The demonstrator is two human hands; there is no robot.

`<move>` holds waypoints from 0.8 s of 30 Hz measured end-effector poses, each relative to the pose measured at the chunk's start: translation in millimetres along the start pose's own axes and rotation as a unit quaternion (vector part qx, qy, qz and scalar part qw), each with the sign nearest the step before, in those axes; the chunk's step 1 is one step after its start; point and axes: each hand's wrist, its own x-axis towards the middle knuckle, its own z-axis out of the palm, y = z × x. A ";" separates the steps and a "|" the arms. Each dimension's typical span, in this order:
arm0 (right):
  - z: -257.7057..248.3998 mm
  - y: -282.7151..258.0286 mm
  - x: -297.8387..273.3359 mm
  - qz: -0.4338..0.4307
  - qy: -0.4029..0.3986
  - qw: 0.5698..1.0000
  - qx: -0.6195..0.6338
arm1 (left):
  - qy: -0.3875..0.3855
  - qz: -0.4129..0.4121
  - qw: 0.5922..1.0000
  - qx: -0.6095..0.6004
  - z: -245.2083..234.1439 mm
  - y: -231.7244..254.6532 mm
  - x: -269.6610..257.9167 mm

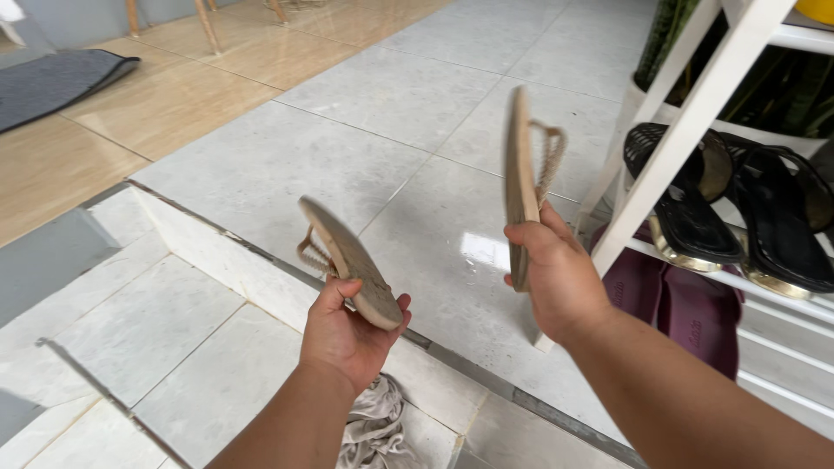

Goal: The person rinses a pair of blue and pink flip-flops under a hose, then wipes them dry with a cloth. They place the flip-flops on a shoe rack, then pick up and wipe a pair of beige flip-flops, placing them on the rack as well. Finally, they pick up a pair of small sneakers and place them on the rack.

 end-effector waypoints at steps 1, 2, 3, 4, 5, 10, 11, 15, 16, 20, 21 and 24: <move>7.6 0.6 0.5 -0.031 0.024 0.999 -0.011 | 0.027 -0.002 0.999 -0.030 4.0 0.7 -1.6; 17.8 8.1 -2.5 -0.002 -0.030 0.998 -0.064 | 0.054 -0.006 0.997 -0.060 7.8 0.1 -3.9; 29.7 19.6 -8.1 0.026 -0.083 0.989 -0.117 | 0.005 -0.017 1.000 0.007 10.6 -4.6 -8.7; 36.5 26.1 -10.1 0.052 -0.135 0.975 -0.170 | -0.046 -0.031 0.996 0.074 13.4 -12.5 -14.9; 37.9 28.4 -9.7 0.061 -0.164 0.971 -0.163 | -0.095 -0.045 0.985 0.140 14.5 -15.6 -19.9; 29.9 18.8 1.9 0.083 -0.149 0.983 -0.072 | -0.007 -0.009 0.992 0.123 6.8 -3.8 -28.7; 30.6 13.7 5.2 0.054 -0.116 0.991 -0.050 | 0.013 0.016 0.994 0.104 7.5 -1.2 -29.0; 37.7 3.4 2.5 -0.006 0.014 1.000 -0.026 | 0.153 0.076 0.983 0.068 21.4 8.8 -28.3; 42.2 3.3 0.8 -0.009 0.045 0.998 -0.037 | 0.165 0.070 0.979 0.097 27.2 6.8 -27.3; 40.9 18.5 -12.4 0.155 -0.250 0.952 -0.088 | -0.001 -0.012 0.961 0.277 22.1 -1.0 -24.1; 35.6 20.2 -12.6 0.157 -0.245 0.953 -0.084 | 0.005 -0.006 0.964 0.267 16.9 -2.3 -22.7; 26.4 19.4 -3.5 0.117 -0.174 0.977 -0.031 | 0.034 0.024 0.972 0.231 10.3 -2.4 -16.3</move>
